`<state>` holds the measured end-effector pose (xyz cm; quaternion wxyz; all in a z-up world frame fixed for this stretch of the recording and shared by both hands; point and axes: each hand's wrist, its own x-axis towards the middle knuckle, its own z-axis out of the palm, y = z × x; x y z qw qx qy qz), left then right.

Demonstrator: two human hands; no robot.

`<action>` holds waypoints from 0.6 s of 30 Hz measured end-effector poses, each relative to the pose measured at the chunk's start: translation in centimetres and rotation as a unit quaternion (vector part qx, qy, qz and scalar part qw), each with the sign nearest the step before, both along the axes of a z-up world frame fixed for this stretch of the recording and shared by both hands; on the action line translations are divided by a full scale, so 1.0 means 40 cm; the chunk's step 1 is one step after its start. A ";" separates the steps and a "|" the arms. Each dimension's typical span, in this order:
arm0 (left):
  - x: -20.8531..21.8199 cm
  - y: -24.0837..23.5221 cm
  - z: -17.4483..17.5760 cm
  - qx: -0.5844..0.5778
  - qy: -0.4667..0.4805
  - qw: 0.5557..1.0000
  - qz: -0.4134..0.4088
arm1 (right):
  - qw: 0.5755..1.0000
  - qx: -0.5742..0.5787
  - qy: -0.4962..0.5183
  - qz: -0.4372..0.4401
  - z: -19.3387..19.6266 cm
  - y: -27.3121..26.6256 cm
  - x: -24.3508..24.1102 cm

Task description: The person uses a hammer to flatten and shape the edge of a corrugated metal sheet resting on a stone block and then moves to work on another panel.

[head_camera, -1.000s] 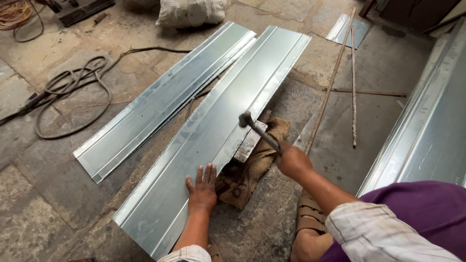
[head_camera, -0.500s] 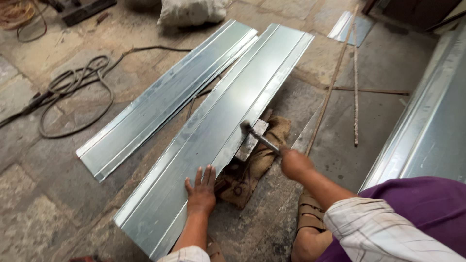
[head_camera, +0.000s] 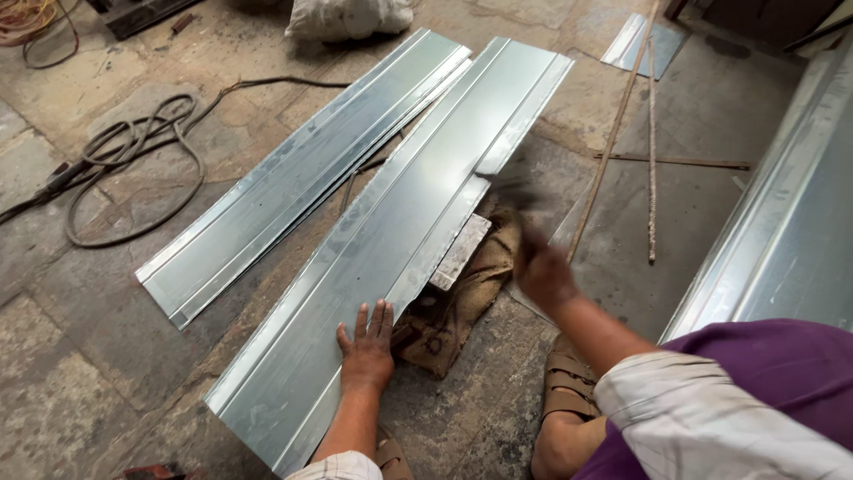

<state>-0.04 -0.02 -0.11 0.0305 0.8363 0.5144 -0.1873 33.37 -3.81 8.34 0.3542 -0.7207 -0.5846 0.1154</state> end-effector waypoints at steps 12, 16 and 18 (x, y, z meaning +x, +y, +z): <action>-0.009 0.000 -0.003 -0.001 -0.006 1.000 0.013 | 0.997 0.050 0.052 -0.015 0.201 0.070 0.006; -0.014 0.001 -0.024 0.040 0.017 0.999 -0.010 | 0.985 0.163 0.045 -0.016 0.065 0.070 0.010; -0.012 -0.005 -0.020 0.047 0.011 0.999 -0.012 | 0.998 -0.050 -0.015 -0.046 0.001 0.027 0.004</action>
